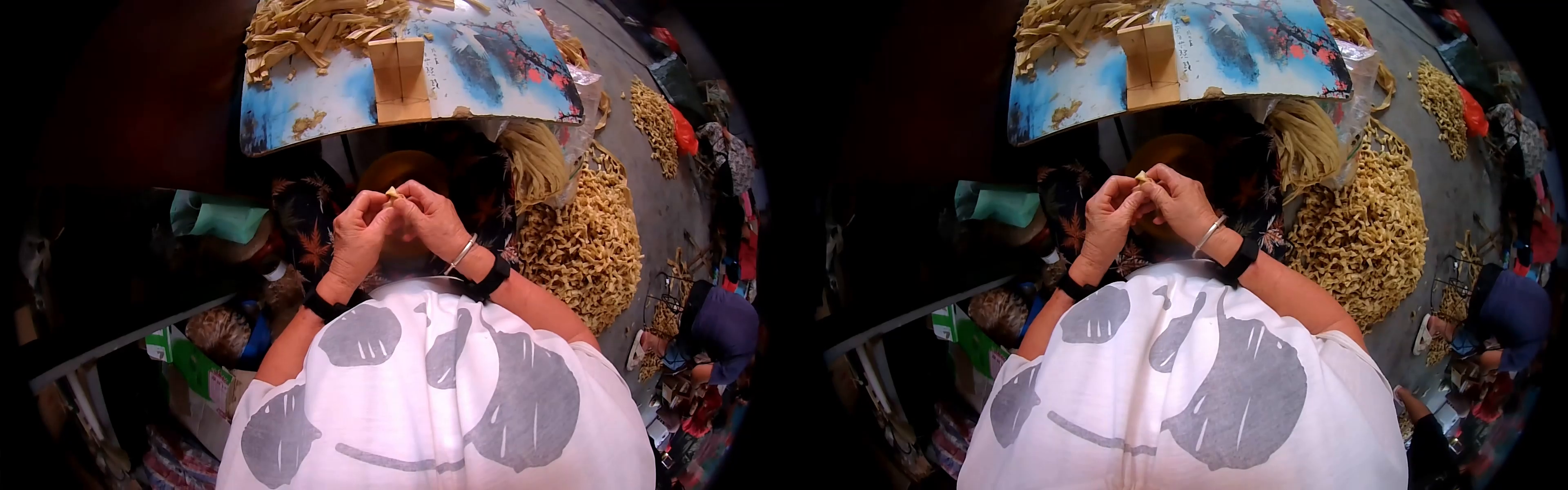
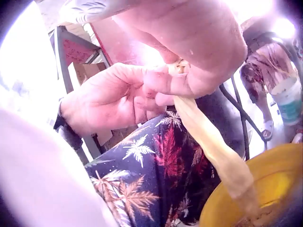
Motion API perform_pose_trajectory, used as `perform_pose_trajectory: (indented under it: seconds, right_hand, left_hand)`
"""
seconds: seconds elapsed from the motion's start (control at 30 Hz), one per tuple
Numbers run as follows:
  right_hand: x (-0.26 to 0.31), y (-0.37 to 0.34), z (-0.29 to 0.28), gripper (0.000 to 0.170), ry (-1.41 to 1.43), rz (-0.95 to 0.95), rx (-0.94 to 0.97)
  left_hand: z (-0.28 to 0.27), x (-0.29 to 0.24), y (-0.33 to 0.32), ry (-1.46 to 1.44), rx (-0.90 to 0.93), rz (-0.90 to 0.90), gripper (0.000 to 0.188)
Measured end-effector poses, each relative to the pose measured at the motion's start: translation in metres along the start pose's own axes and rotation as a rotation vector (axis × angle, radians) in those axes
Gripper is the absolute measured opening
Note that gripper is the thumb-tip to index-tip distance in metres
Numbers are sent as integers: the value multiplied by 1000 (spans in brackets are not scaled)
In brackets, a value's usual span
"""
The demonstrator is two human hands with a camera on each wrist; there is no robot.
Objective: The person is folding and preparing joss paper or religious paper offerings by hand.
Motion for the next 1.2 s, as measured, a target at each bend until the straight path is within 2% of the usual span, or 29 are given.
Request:
perform_pose_trajectory:
  seconds: [0.1,0.13,0.2,0.23,0.3,0.33,0.4,0.43,0.47,0.53,0.6,0.63,0.73,0.77,0.87,1.0,1.2]
  right_hand:
    - [2,-1,-5,14,-212,-82,-19]
    - [0,0,-9,13,-274,-118,-21]
    - [9,-5,-16,12,-562,-486,-140]
    - [13,-7,-16,12,-703,-674,-199]
    - [20,-12,-13,13,-838,-731,-273]
    - [24,-14,-12,13,-907,-761,-313]
    - [24,-11,-12,14,-785,-708,-333]
    - [24,-9,-10,14,-701,-678,-336]
    - [24,-8,-8,14,-617,-647,-338]
    - [21,-7,-2,13,-662,-642,-316]
    - [18,-6,0,11,-746,-667,-331]
    - [19,-6,-5,13,-726,-598,-331]
    - [22,8,-10,20,-415,-530,-319]
    - [21,10,-13,23,-389,-371,-184]
    - [5,20,-12,22,-126,-193,-133]
    - [20,12,-11,19,-253,-275,-210]
    - [4,17,-10,17,120,-50,256]
  left_hand:
    - [-11,11,8,160,-91,122,3]
    - [-18,-3,10,268,-99,152,5]
    - [-29,-12,14,379,-89,207,1]
    - [-31,-10,15,239,-66,61,1]
    - [-31,-3,16,-43,-15,-223,5]
    - [-29,4,17,-296,-8,-260,9]
    - [-22,19,18,-800,11,-332,17]
    - [-15,19,14,-901,89,-405,27]
    - [-8,18,10,-885,132,-427,27]
    - [3,17,7,-861,118,-338,28]
    - [0,21,10,-659,54,-250,26]
    - [-2,22,12,-558,22,-207,26]
    - [-2,8,12,-235,124,-117,23]
    - [0,9,10,-308,141,-150,22]
    - [4,13,10,-469,147,-210,20]
    - [-1,18,8,-454,90,-213,17]
    - [2,3,5,-542,41,-292,14]
Point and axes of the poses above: each hand's wrist, its own y-axis towards the middle knuckle, its own z-axis out of the palm, x = y × z, the point moved 3 cm from there along y, towards the middle knuckle, and after that the axes turned 4 degrees about -y, right-handed, at the moved point
